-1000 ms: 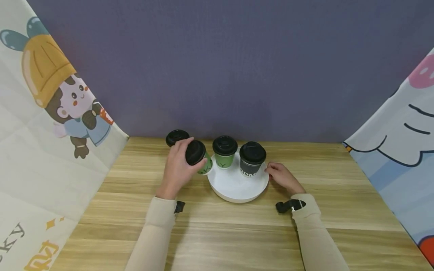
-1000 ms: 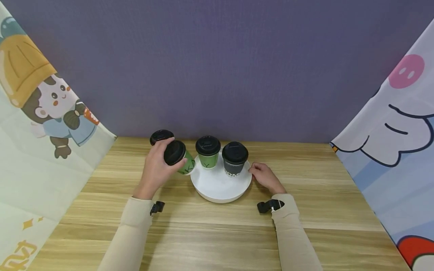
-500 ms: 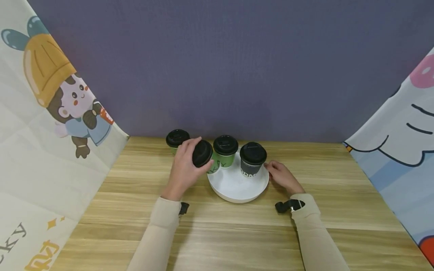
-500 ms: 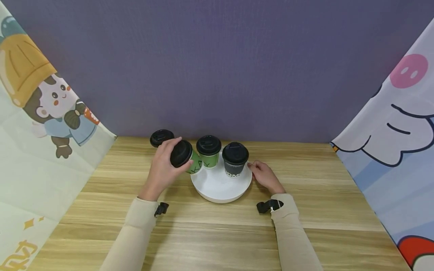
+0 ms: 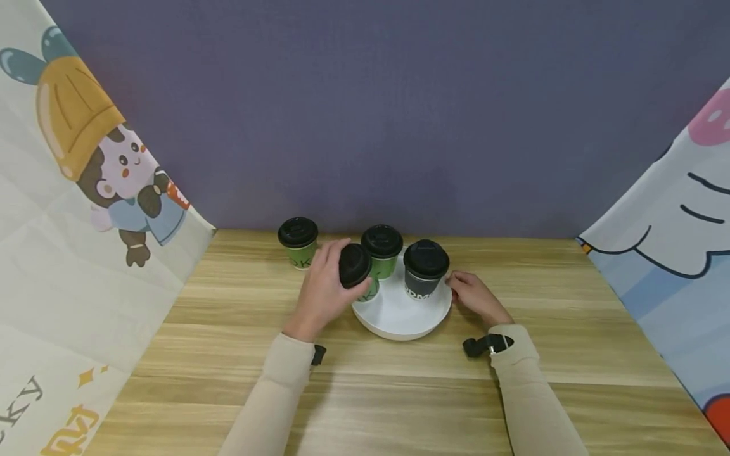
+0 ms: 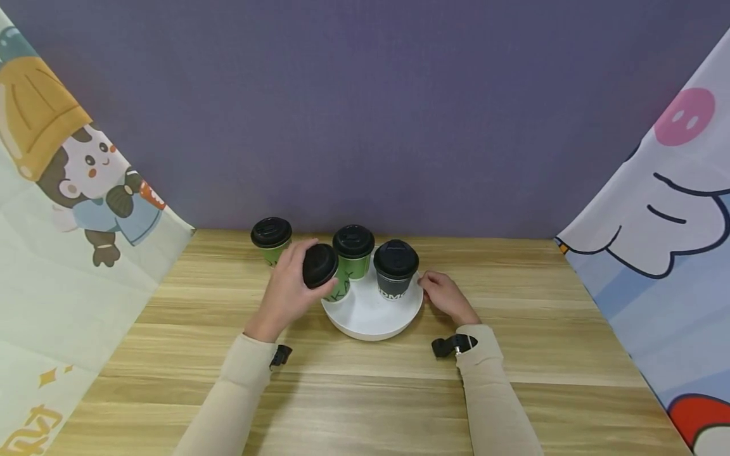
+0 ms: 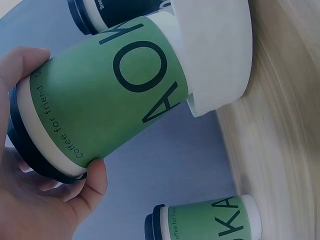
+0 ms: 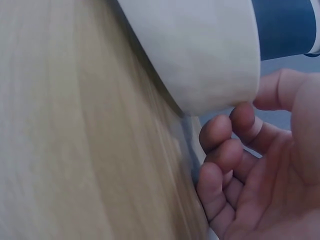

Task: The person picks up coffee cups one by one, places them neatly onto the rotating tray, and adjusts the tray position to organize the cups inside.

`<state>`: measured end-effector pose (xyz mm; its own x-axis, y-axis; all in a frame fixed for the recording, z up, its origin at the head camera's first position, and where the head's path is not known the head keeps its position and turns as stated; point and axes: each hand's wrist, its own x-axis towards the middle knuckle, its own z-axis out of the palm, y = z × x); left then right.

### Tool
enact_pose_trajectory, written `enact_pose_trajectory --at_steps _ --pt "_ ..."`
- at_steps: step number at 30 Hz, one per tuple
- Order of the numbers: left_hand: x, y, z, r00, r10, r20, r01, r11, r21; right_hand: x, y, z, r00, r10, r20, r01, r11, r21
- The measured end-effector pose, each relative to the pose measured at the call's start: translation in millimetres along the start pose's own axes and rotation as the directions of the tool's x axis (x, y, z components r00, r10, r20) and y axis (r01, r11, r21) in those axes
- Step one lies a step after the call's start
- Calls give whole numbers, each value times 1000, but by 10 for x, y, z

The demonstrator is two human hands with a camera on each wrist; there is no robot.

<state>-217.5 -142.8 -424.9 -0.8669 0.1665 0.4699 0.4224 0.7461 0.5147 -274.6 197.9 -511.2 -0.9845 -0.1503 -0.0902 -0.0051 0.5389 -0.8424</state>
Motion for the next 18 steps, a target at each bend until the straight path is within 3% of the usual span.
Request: enact_pose_trajectory --at_steps 18 --pt "32 106 273 998 47 37 -49 997 58 92 -2 -130 995 -23 93 18 998 52"
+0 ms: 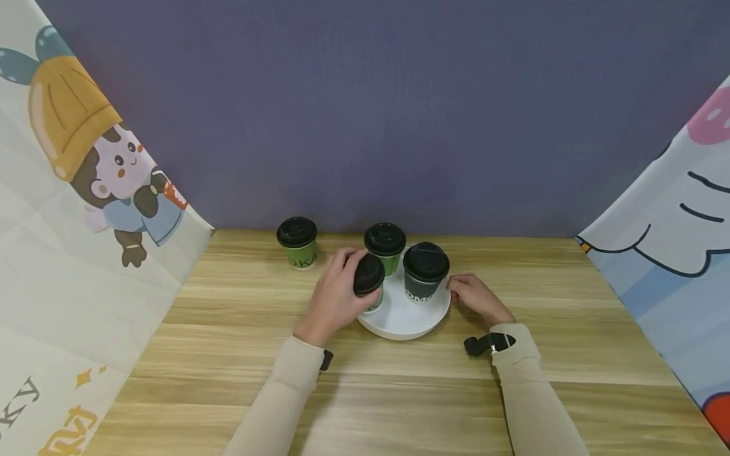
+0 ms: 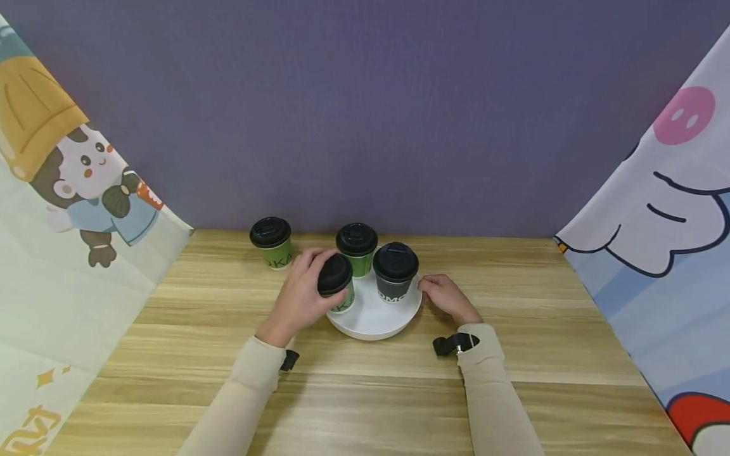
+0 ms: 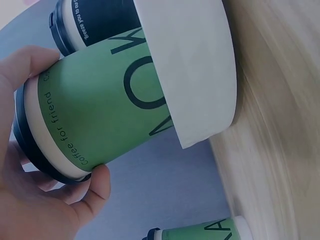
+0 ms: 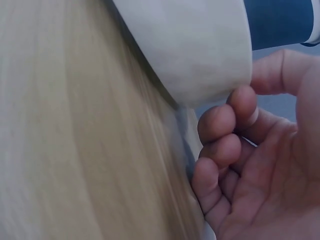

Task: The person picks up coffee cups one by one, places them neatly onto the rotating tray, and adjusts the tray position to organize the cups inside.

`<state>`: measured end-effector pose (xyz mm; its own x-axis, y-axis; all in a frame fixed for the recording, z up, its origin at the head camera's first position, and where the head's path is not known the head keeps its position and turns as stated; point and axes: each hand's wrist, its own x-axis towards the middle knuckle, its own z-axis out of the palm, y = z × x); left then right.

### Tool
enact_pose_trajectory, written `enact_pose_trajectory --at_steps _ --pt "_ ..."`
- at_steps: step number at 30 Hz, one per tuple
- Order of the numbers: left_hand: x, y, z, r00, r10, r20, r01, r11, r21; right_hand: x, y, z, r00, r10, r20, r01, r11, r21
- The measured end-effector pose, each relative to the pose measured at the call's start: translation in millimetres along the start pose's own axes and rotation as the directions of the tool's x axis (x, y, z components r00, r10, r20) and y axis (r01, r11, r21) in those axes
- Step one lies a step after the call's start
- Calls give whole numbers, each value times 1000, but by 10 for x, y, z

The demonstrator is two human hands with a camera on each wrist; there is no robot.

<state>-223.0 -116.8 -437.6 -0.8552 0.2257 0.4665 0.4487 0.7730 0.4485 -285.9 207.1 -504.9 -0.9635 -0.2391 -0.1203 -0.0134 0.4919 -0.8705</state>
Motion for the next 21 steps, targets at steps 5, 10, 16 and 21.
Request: enact_pose_trajectory --at_steps 5,10,16,21 --pt "0 -1 36 1000 19 17 -20 1000 20 7 -3 3 1000 15 12 -15 1000 8" --pt "-2 8 60 999 45 13 -45 998 41 13 5 -11 999 22 27 -22 1000 -16" --pt "-4 9 89 998 45 36 -47 998 43 28 22 -20 1000 22 20 -21 999 -35" --pt "-2 6 116 998 39 38 -41 998 41 36 23 -20 1000 21 -1 -21 999 -39"
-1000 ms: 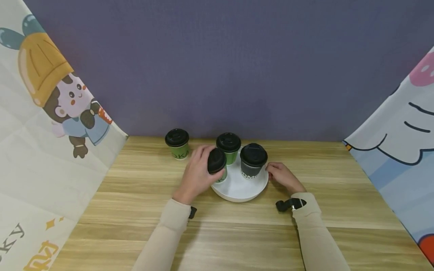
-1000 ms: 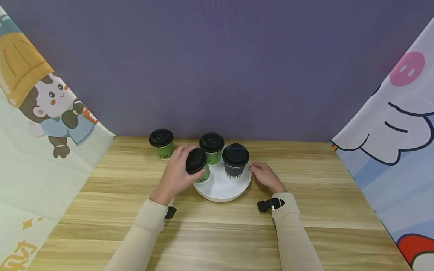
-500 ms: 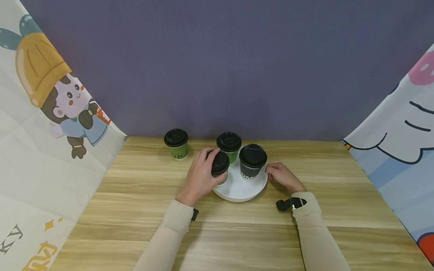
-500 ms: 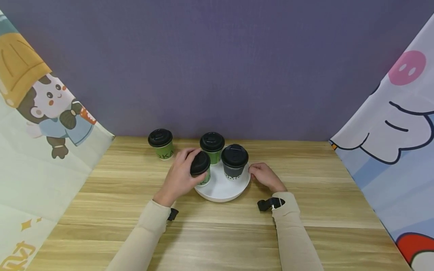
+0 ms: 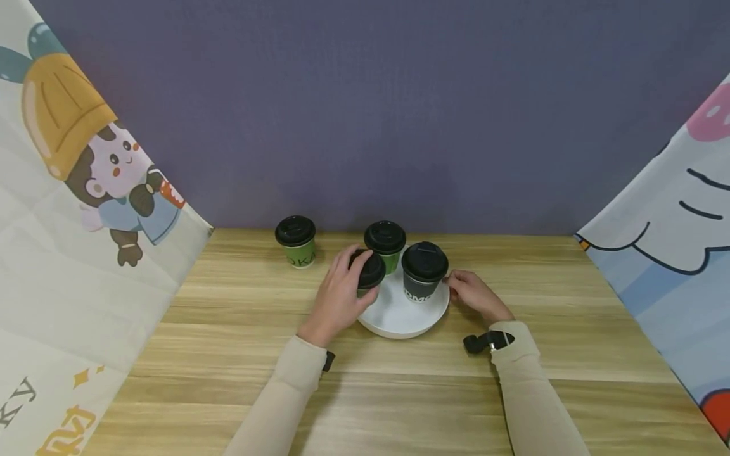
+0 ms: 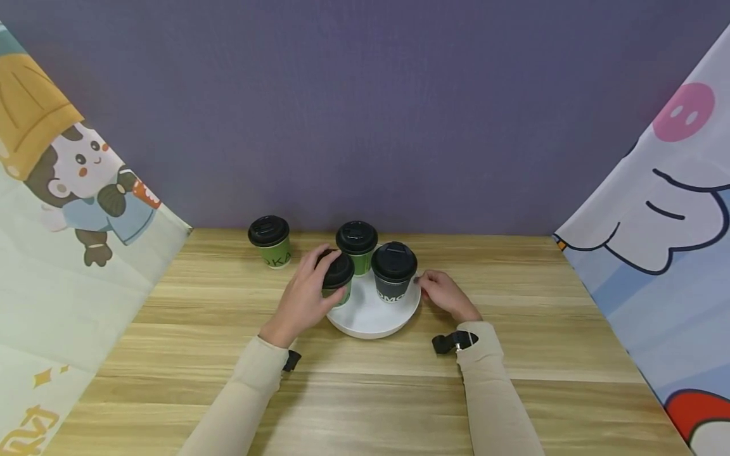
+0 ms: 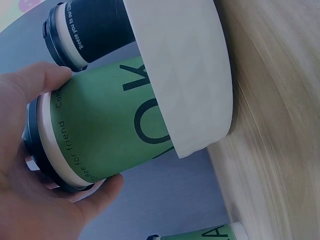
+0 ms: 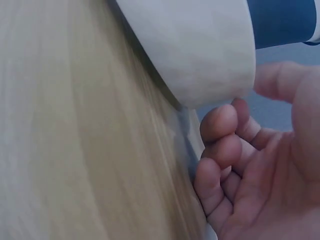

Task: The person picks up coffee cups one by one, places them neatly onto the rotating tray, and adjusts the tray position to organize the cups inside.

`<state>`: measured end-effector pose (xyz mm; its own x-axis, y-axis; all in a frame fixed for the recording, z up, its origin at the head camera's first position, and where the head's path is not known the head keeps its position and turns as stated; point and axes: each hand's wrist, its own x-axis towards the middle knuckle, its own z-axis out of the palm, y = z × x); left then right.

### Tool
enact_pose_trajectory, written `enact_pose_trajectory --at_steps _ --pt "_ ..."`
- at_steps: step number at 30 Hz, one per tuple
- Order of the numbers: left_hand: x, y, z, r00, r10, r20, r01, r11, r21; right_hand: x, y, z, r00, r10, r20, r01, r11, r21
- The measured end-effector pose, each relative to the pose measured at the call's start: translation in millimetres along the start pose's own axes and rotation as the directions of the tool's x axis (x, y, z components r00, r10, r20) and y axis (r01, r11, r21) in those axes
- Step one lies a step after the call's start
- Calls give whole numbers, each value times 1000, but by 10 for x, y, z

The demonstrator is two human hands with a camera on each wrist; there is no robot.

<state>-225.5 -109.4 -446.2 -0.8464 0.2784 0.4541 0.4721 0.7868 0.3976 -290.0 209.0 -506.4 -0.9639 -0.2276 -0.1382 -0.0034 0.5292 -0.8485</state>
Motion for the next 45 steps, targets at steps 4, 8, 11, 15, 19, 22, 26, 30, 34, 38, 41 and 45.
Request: enact_pose_trajectory --at_steps 4,8,11,15,19,22,26,30,34,38,41,45 --pt "3 -3 3 1000 4 -7 -4 1000 -5 10 4 12 1000 -11 -26 11 1000 17" --pt "4 -10 -2 1000 10 -7 -10 1000 -4 29 29 36 998 -31 -50 32 999 19" --pt "0 -12 -21 1000 12 -2 -12 1000 -5 0 -8 41 998 -46 -44 47 999 23" --pt "0 -12 -76 1000 -5 -7 5 1000 -11 -135 -220 20 998 -53 -17 53 998 19" --pt "11 -33 -148 998 -39 -52 37 998 -46 -78 -129 5 998 -55 -18 55 998 9" --pt "19 -91 -200 991 -65 -113 56 995 -82 1 28 9 999 -43 -26 43 999 17" --pt "24 -214 -272 970 -113 -215 90 989 -116 -1 70 8 999 -47 -15 48 999 20" --pt "9 -347 -339 945 -170 -278 136 981 -136 -10 62 -2 999 -50 10 49 998 44" --pt "1 -444 -363 933 -223 -283 191 972 -136 -10 67 -4 999 -28 -21 29 997 70" --pt "-11 -505 -370 926 -260 -274 231 964 -133 20 64 32 997 -53 -57 55 998 34" --pt "-17 -543 -375 923 -272 -271 247 961 -125 38 70 57 996 -62 -69 64 998 23" --pt "-9 -609 -401 914 -280 -293 264 960 -95 27 83 60 996 -54 -72 57 998 37"
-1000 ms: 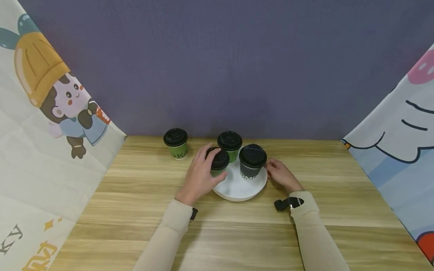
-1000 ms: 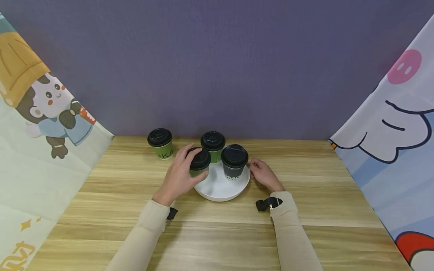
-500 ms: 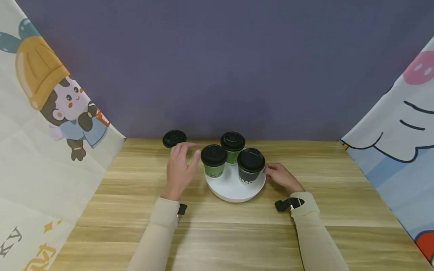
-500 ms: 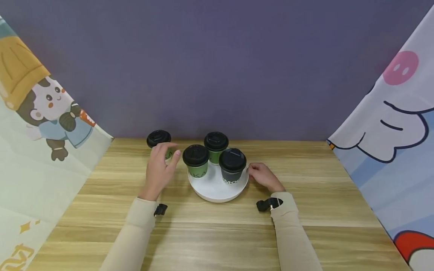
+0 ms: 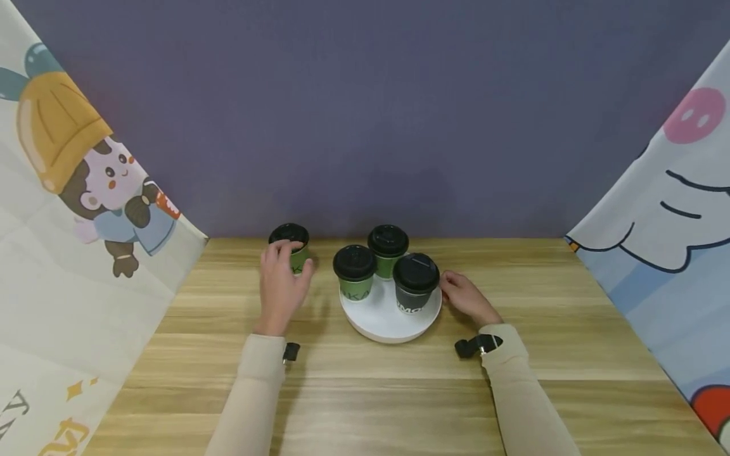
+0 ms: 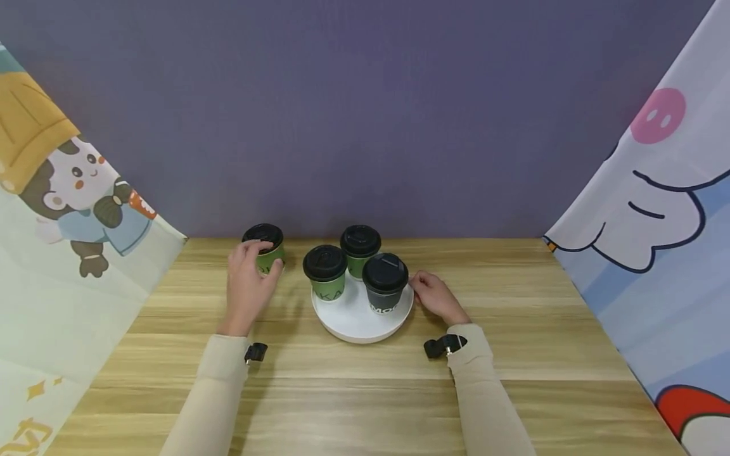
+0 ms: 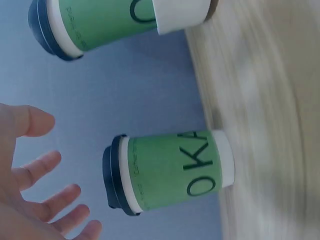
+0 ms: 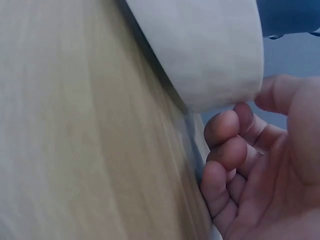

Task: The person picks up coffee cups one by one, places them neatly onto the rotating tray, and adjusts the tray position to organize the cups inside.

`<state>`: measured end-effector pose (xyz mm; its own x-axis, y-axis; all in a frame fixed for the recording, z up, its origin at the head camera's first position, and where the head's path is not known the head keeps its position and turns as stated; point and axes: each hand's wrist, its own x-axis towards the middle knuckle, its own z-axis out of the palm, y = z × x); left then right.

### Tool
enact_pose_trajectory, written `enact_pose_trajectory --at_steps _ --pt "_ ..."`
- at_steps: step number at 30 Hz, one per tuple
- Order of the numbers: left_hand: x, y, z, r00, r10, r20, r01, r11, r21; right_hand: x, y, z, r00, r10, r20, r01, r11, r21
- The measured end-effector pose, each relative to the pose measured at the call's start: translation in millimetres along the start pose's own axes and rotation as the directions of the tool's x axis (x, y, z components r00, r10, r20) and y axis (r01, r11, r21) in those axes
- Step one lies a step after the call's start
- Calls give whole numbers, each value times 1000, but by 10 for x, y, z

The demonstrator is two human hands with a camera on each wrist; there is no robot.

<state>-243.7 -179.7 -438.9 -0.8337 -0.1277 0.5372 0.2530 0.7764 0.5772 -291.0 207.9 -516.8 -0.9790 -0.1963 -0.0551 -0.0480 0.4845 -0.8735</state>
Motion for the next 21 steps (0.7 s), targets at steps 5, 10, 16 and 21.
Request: enact_pose_trajectory --at_steps 5,10,16,21 --pt "121 -99 -56 1000 -14 5 14 999 45 -21 -2 -20 1000 -7 22 7 1000 18" --pt "308 -249 -84 995 -44 95 34 994 105 -42 -19 -22 999 9 31 -10 1000 12" --pt "528 -431 -54 974 -47 224 12 987 157 -49 -34 -8 999 9 34 -9 1000 6" --pt "715 -530 0 943 -63 325 -12 975 223 -54 -37 -25 999 9 44 -10 999 32"
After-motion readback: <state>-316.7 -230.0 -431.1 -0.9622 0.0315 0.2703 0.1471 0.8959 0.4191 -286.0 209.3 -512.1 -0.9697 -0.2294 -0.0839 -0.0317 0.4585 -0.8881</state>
